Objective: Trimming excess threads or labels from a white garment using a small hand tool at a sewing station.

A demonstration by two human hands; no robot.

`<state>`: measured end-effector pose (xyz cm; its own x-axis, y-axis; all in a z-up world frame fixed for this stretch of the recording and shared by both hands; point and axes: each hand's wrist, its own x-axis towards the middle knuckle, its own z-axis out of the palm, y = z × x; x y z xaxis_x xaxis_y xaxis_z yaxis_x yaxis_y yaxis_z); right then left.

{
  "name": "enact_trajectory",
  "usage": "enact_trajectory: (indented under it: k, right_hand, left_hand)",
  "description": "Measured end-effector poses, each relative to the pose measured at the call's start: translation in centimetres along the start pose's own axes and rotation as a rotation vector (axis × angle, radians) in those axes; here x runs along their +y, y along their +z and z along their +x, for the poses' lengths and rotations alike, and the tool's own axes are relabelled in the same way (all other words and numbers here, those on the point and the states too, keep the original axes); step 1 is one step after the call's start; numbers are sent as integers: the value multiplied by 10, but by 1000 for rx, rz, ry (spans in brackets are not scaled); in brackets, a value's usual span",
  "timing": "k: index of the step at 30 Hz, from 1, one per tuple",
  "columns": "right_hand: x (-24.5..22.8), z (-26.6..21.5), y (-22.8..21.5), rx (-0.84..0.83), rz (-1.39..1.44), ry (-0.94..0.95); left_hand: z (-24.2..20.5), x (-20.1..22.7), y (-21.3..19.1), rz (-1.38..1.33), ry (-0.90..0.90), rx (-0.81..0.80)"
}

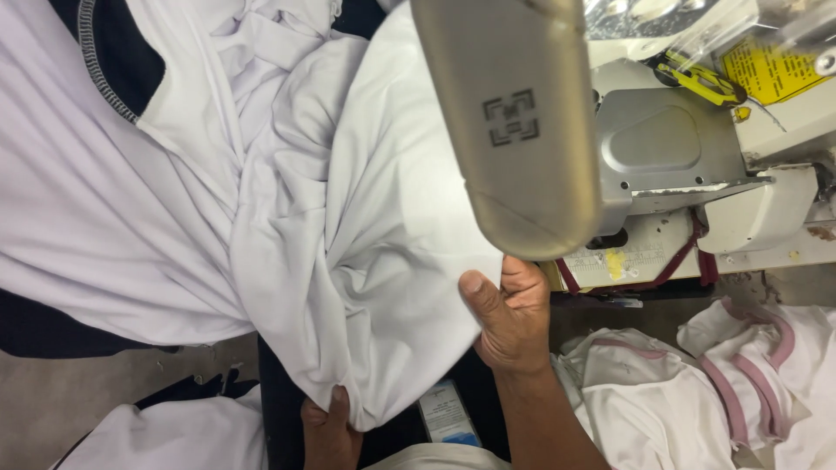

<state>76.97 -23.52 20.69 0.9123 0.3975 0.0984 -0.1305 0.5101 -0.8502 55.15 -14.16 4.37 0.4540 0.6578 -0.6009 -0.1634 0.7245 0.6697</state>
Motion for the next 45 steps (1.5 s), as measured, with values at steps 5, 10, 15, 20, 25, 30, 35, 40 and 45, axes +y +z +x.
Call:
enact_trajectory:
  k: [5, 10, 15, 20, 25, 30, 35, 40, 45]
  right_hand:
    - [1, -2, 3, 45, 5, -3]
    - [-4, 0, -3, 53, -34, 11]
    - [3, -2, 1, 41, -185, -33]
    - [2, -2, 10, 100, -181, -33]
    - [0, 10, 7, 88, -198, -41]
    - [13, 6, 5, 109, -114, 8]
    - [14, 4, 5, 76, -85, -9]
    - [14, 5, 7, 68, -46, 0]
    - [17, 5, 3, 80, -55, 8]
  left_hand:
    - [-7, 7, 7, 64, 39, -35]
    - [-11, 9, 7, 799, 344, 13]
    - [-14, 141, 102, 721, 1278, -27]
    - [2, 200, 142, 1102, 1004, -96]
    - [20, 191, 121, 920, 907, 41]
    - [-10, 204, 115, -159, 291, -141]
    - [-27, 186, 99, -37, 75, 110]
    - [-16, 125, 49, -690, 22, -780]
    - [-15, 89, 63, -81, -47, 273]
